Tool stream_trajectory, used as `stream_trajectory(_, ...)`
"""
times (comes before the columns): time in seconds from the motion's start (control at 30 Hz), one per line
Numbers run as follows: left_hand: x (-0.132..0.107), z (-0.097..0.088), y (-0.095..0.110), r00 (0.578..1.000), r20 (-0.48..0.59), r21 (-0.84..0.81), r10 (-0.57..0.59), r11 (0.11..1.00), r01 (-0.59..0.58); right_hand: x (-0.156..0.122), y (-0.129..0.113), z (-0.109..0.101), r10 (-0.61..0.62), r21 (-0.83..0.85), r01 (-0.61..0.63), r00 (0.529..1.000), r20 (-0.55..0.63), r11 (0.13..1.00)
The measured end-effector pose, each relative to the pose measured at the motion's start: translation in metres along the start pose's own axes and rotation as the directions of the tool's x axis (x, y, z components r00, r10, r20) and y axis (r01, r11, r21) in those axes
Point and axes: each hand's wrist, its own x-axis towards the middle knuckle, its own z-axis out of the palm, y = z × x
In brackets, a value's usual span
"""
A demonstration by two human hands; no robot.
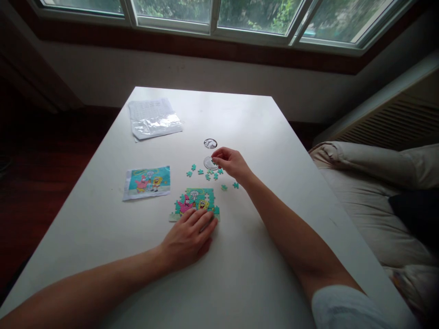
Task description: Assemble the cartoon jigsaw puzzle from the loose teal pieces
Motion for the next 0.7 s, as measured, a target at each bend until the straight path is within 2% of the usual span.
stream_trajectory(0.17, 0.002, -0.004, -0.003, 0.999, 0.024, -0.016, 0.022, 1.0, -0.022, -0.002, 0.013, 0.01, -0.034, -0.234, 0.026, 0.999, -0.029, 0.972)
stream_trajectory(0.33, 0.002, -0.004, -0.005, 1.0, 0.022, -0.02, 0.021, 1.0, -0.02, 0.001, 0.019, 0.028, -0.148, -0.433, 0.115, 0.988, -0.043, 0.894)
stream_trajectory(0.5, 0.001, -0.002, -0.005, 1.0, 0.016, -0.026, 0.021, 0.999, -0.021, 0.0, 0.019, 0.037, -0.287, -0.637, 0.234, 0.958, 0.021, 0.735)
stream_trajectory(0.7, 0.002, -0.004, -0.006, 1.0, 0.011, -0.041, 0.023, 0.999, -0.022, -0.017, 0.012, 0.038, -0.276, -0.775, 0.279, 0.951, 0.14, 0.567)
